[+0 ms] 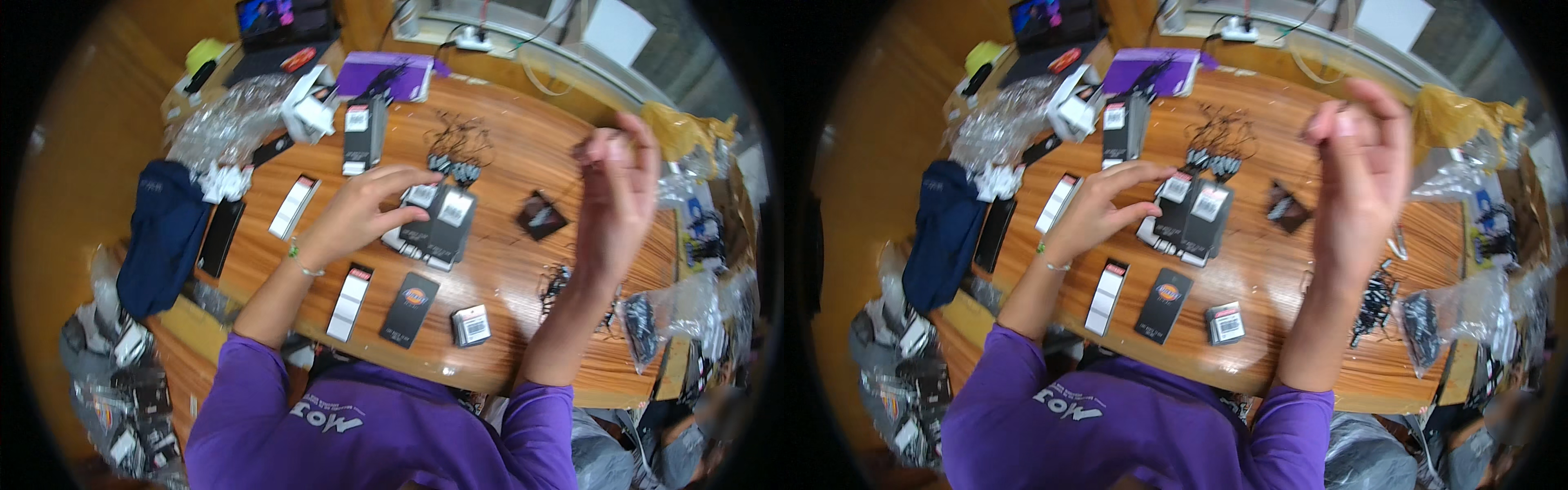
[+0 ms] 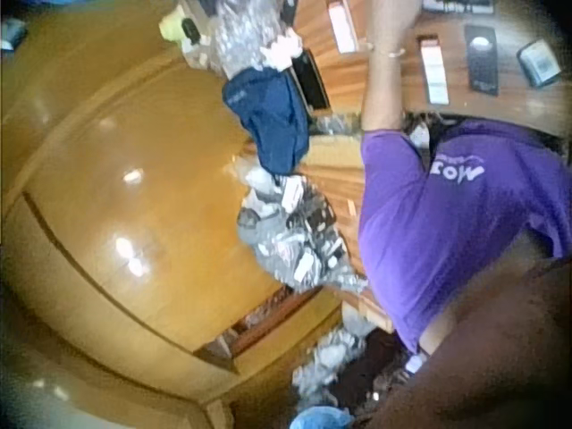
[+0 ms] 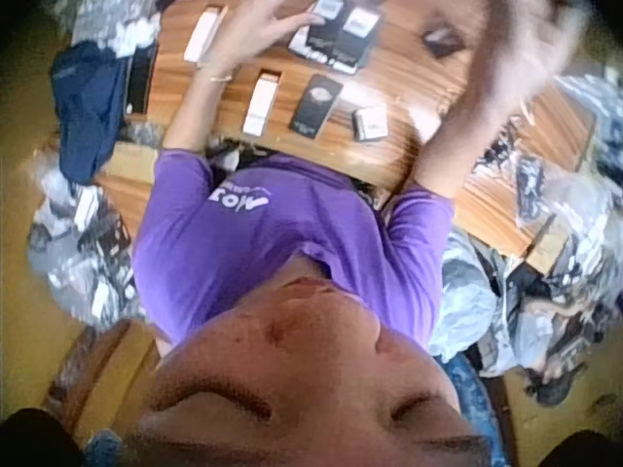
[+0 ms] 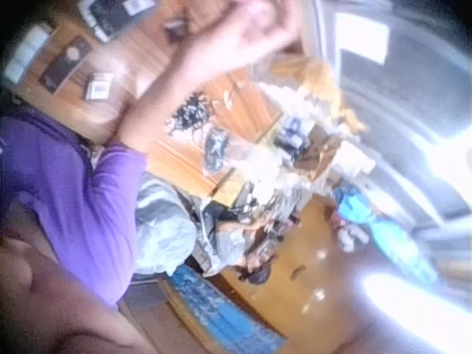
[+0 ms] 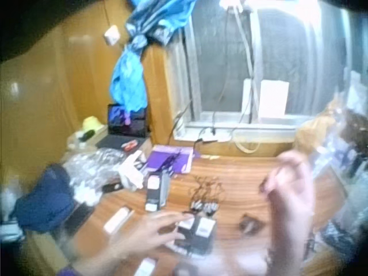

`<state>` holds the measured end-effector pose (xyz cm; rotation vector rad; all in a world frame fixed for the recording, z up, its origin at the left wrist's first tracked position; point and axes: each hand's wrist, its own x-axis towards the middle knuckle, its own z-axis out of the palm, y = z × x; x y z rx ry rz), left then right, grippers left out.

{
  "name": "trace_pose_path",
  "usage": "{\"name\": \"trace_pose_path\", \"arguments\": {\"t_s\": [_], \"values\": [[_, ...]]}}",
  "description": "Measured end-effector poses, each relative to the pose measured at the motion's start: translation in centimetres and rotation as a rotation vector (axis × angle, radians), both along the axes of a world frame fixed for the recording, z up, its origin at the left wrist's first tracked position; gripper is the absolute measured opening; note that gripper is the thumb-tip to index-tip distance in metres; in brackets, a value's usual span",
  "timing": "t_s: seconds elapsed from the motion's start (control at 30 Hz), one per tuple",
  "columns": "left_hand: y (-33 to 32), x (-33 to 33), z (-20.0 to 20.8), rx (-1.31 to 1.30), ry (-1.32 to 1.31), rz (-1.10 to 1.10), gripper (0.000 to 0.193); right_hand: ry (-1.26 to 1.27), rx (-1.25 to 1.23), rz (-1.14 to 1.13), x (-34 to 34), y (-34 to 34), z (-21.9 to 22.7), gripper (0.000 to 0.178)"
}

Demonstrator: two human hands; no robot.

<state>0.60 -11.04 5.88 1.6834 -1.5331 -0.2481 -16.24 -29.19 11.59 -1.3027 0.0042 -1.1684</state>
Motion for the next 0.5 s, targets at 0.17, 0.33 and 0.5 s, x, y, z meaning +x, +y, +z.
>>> {"name": "trace_pose_path", "arguments": {"t_s": [0.17, 0.33, 0.5], "values": [[7.7, 1.3, -3.8, 0.498, 0.054, -0.004, 0.049, -0.043, -0.171, -0.222, -2.0, -1.4, 1.0, 0.027], [10.3, -0.1, -6.4, 0.54, 0.099, 0.052, 0.055, -0.093, -0.177, -0.226, -3.0, -3.5, 0.4, 0.023], [10.7, -1.4, -6.4, 0.389, 0.122, 0.133, 0.049, 0.051, -0.168, -0.151, -2.9, -2.4, 0.8, 0.024]]}}
